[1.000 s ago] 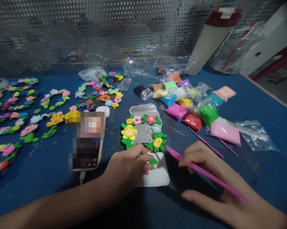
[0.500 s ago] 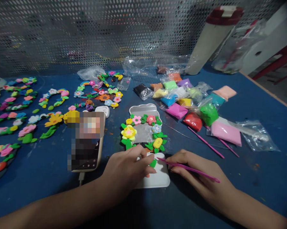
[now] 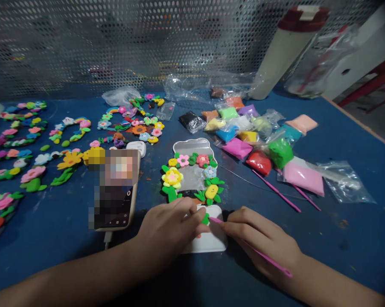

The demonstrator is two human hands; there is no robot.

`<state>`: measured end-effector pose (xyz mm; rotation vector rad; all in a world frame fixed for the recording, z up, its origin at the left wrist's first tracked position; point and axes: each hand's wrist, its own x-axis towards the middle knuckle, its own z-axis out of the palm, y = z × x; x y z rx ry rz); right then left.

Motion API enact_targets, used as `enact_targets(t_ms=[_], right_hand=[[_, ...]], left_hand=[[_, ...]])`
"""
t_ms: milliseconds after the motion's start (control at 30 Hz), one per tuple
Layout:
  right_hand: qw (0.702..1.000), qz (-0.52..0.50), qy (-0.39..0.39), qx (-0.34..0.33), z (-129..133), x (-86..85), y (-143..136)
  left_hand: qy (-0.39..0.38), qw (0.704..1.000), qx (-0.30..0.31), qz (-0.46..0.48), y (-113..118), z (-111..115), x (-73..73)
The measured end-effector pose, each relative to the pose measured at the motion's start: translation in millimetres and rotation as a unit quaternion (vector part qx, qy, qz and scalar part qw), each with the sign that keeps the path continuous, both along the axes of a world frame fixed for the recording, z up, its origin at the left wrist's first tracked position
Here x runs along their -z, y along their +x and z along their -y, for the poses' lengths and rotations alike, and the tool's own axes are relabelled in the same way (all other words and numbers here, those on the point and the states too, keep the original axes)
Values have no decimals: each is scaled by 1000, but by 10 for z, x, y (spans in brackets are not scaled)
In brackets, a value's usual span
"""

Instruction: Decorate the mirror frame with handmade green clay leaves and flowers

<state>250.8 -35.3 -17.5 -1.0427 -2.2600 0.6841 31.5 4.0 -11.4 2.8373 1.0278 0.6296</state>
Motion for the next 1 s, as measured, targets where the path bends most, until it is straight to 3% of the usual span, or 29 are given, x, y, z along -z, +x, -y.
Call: enact_targets(t_ms=[267, 600, 1000], right_hand=[[999, 22, 11, 29, -26, 20, -37], [998, -57, -9, -19, -26, 7, -20], [999, -38, 6, -19, -34, 26, -35]], left_hand=[[25, 999, 11, 21, -2, 3, 17], [28, 999, 8, 20, 4, 5, 7], [32, 999, 10, 21, 8, 7, 23]])
